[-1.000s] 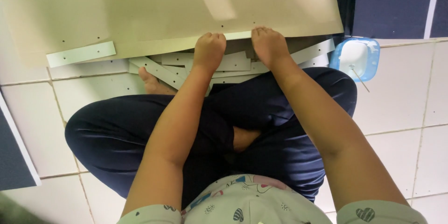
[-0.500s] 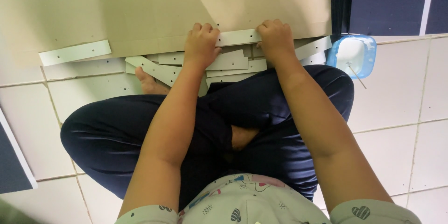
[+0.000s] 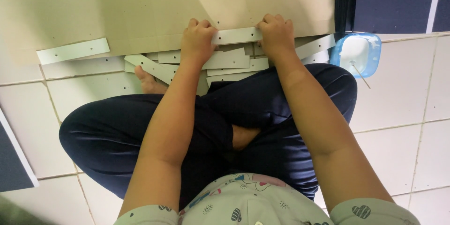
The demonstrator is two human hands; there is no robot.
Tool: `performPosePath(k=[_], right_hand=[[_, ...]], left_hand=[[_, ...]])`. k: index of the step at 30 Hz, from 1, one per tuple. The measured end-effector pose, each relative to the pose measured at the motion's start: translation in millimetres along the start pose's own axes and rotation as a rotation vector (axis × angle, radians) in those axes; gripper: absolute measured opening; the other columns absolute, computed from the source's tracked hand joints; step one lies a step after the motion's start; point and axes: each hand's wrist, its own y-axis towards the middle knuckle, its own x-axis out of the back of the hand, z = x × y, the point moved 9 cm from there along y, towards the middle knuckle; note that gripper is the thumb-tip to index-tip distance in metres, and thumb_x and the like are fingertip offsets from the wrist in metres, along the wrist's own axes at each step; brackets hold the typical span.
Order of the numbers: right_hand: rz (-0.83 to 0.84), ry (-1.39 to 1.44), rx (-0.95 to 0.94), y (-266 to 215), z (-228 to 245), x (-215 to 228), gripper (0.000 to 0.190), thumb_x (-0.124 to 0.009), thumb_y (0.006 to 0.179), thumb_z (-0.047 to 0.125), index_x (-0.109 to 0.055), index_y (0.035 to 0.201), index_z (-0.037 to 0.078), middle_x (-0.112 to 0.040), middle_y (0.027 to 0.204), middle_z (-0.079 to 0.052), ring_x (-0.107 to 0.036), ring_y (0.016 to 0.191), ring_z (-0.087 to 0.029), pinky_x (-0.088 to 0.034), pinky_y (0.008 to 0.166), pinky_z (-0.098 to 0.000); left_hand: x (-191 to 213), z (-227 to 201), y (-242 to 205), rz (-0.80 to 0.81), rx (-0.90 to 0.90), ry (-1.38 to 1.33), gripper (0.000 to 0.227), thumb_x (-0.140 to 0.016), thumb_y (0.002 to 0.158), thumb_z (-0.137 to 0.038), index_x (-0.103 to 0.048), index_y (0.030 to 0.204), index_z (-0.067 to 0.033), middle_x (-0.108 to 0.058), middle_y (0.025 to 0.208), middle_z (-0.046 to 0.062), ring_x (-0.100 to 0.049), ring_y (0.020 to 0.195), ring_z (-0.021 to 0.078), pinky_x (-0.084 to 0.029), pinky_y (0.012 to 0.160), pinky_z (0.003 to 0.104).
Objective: The person folds dark blue paper folders and uses a stick to apply glue from a container onto small white paper strips, then attaches the strips to a tan paper sheet.
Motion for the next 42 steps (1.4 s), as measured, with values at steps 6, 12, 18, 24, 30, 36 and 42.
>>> performPosePath(k=[6,12,18,24,30,36,42], right_hand=[[0.047,0.033,-0.021,-0.5,3.5,7.5,0.038,-0.087,0.071,0.014,-0.079,0.108,0.016,-0.066,0.102,-0.001,-0.058,0.097,-0.029,-0.041,0.076,-0.0462],[0.032,-0.014,-0.010,0.4,4.4,7.5,0.040,-0.089,0.070,0.016,-0.080,0.110,0.018,-0.068,0.103,0.000,-0.060,0.098,-0.029,-0.042,0.076,-0.0468],[-0.017,-0.007,0.030,0.2,3.3,1.7,0.035,-0.090,0.063,0.015,-0.081,0.097,0.018,-0.066,0.096,0.002,-0.059,0.091,-0.028,-0.040,0.070,-0.0449],[0.040,0.112,-0.092,-0.2,-1.3,9.6,0.054,-0.094,0.066,0.026,-0.078,0.118,0.024,-0.065,0.110,-0.002,-0.059,0.104,-0.029,-0.042,0.077,-0.0465],[0.156,0.667,-0.751,-21.0,-53.4,-7.1,0.046,-0.102,0.066,0.025,-0.070,0.099,0.017,-0.071,0.079,0.009,-0.067,0.081,-0.008,-0.055,0.073,-0.0304],[0.125,0.700,-0.763,-18.6,-64.0,-26.3,0.030,-0.094,0.076,0.027,-0.077,0.097,0.015,-0.077,0.086,0.001,-0.073,0.083,-0.012,-0.059,0.081,-0.0295],[0.103,0.717,-0.738,-17.1,-65.0,-26.5,0.026,-0.093,0.076,0.025,-0.078,0.095,0.015,-0.077,0.086,0.000,-0.074,0.083,-0.012,-0.060,0.081,-0.0295]], left_hand=[[1.6,-1.3,-0.5,-0.035,-0.015,0.012,0.031,-0.094,0.066,-0.022,-0.078,0.091,-0.0123,-0.067,0.094,0.002,-0.055,0.089,0.0329,-0.055,0.058,0.044],[1.1,3.7,-0.8,0.029,-0.003,-0.065,0.046,-0.095,0.064,-0.029,-0.075,0.103,-0.0135,-0.068,0.107,0.003,-0.054,0.100,0.0338,-0.055,0.066,0.049],[4.1,3.4,-0.6,0.031,0.002,-0.098,0.039,-0.094,0.066,-0.022,-0.078,0.101,-0.0132,-0.069,0.104,0.002,-0.054,0.097,0.0337,-0.056,0.062,0.047],[4.9,2.5,0.4,0.050,0.009,-0.103,0.040,-0.092,0.068,-0.016,-0.077,0.104,-0.0091,-0.068,0.105,0.006,-0.055,0.100,0.0359,-0.056,0.066,0.049],[6.2,9.1,-3.6,0.113,0.107,-0.227,0.039,-0.092,0.069,-0.010,-0.067,0.098,-0.0030,-0.058,0.102,0.008,-0.051,0.104,0.0322,-0.056,0.060,0.047],[1.0,10.0,-2.0,0.127,0.112,-0.228,0.036,-0.093,0.070,-0.013,-0.069,0.095,-0.0024,-0.059,0.099,0.009,-0.051,0.104,0.0331,-0.057,0.063,0.047],[4.7,6.8,-2.7,0.162,0.120,-0.218,0.032,-0.091,0.073,-0.010,-0.067,0.092,0.0009,-0.058,0.098,0.011,-0.051,0.105,0.0332,-0.057,0.061,0.045]])
